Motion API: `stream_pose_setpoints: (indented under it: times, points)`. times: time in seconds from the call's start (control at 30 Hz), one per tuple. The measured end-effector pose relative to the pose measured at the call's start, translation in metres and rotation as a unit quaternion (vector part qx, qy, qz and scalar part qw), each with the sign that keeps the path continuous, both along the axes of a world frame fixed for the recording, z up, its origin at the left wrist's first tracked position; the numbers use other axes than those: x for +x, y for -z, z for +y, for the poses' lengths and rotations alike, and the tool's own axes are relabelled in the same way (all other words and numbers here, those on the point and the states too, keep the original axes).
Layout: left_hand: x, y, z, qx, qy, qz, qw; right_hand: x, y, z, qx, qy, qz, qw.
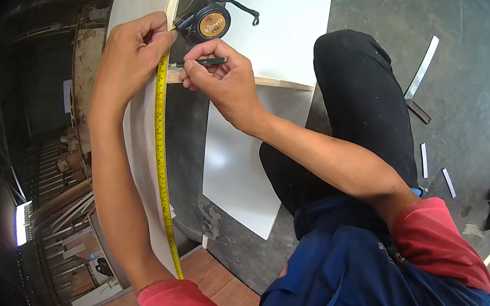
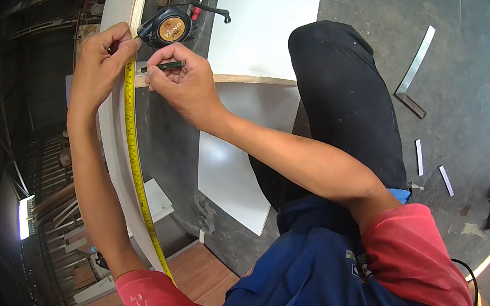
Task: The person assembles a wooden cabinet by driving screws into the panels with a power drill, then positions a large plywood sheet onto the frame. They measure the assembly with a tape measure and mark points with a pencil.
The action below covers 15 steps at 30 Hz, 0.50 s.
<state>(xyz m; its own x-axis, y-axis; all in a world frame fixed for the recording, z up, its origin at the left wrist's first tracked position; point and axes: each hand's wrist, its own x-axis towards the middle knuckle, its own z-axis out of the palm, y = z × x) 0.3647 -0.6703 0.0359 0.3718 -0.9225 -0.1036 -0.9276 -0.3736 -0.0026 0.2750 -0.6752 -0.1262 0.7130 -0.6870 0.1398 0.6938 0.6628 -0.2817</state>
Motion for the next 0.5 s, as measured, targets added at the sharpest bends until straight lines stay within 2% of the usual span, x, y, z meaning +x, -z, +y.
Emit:
stream_pose_setpoints:
  times: [0.5]
  points:
    - [0.0001,0.0009,0.0006,-0.021,-0.002,0.015,1.000,-0.0007,0.0038,0.0012,-0.052,-0.024,0.020,0.998]
